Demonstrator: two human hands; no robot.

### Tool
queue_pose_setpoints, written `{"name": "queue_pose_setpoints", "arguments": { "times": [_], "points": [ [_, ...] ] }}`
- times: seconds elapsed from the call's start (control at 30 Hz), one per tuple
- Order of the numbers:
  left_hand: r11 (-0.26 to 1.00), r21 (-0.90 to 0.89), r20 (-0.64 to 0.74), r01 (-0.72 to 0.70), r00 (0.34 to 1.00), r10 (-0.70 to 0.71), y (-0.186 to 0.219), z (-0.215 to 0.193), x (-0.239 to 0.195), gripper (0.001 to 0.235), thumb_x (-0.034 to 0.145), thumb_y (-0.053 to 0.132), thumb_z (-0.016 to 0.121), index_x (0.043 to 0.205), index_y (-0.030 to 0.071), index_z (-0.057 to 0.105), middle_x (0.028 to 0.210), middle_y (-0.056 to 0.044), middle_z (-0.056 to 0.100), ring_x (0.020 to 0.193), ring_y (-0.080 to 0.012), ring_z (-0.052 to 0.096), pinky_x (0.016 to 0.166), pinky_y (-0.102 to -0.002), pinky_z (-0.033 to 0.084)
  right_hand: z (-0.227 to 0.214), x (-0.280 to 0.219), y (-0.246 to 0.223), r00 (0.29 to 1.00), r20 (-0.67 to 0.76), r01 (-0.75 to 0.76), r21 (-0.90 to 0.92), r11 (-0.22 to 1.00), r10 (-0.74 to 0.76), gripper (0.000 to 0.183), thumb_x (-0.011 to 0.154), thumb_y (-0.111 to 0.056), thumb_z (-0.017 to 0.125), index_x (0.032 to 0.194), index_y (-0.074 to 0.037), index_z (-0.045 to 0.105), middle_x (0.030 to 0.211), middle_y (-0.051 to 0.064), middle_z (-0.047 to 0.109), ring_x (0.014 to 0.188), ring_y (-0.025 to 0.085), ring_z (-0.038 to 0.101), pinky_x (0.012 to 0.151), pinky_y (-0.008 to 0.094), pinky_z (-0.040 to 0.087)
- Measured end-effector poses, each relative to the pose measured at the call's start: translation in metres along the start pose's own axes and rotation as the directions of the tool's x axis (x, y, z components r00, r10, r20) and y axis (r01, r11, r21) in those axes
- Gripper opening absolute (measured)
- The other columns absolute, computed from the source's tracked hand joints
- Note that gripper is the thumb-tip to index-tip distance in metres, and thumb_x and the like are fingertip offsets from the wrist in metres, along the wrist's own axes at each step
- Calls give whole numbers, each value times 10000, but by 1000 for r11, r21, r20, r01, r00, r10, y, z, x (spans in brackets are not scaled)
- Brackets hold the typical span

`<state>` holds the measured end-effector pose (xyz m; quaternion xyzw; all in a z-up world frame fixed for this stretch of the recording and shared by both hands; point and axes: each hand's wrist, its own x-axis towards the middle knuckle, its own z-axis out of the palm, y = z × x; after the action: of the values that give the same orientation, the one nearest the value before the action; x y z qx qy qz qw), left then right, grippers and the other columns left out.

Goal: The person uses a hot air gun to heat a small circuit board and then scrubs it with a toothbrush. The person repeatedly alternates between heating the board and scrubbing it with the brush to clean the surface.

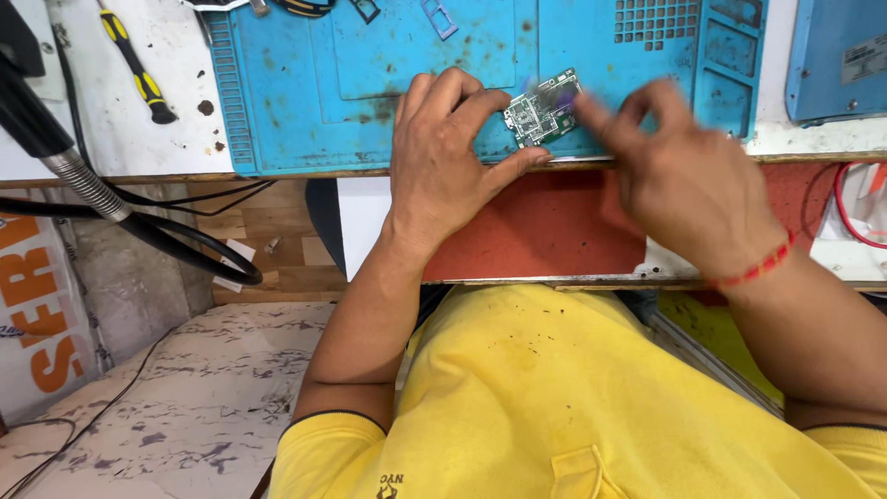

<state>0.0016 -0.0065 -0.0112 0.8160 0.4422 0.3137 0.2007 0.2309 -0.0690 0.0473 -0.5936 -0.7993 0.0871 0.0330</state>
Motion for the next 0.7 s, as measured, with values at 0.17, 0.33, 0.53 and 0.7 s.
{"name": "queue_pose_setpoints", "arguments": {
  "times": [0.17,0.33,0.53,0.7],
  "points": [
    [1000,10,-34,-4,999,5,-1,-1,3,632,709,420,974,1152,51,716,1050,-51,585,1002,-250,541,892,-403,465,12,1,2,997,-11,79,5,997,-79,514,919,-121,674,1430,-177,644,1074,120,597,534,320,603,487,431,536],
    [1000,-5,-16,18,1000,-19,0,3,0,669,703,434,965,1186,47,711,1073,-56,587,1023,-257,538,912,-404,473,5,-6,6,992,103,76,26,997,-78,572,884,-103,636,1453,-164,619,1115,139,598,554,325,617,497,430,541],
    [1000,-16,-27,1,1000,-1,-1,2,1,592,697,487,956,1065,70,751,1010,-48,558,988,-245,525,880,-407,452,-19,-17,3,986,152,-67,-5,998,67,553,911,-48,589,1436,-212,642,1085,116,629,608,343,636,538,447,534],
    [1000,-19,-9,15,1000,-15,-2,3,-1,592,713,493,954,1065,72,731,1012,-48,559,996,-247,529,900,-409,462,1,9,-14,999,-13,36,98,995,-35,578,892,-32,575,1453,-155,631,1151,158,617,678,361,651,598,450,554]
  ]
}}
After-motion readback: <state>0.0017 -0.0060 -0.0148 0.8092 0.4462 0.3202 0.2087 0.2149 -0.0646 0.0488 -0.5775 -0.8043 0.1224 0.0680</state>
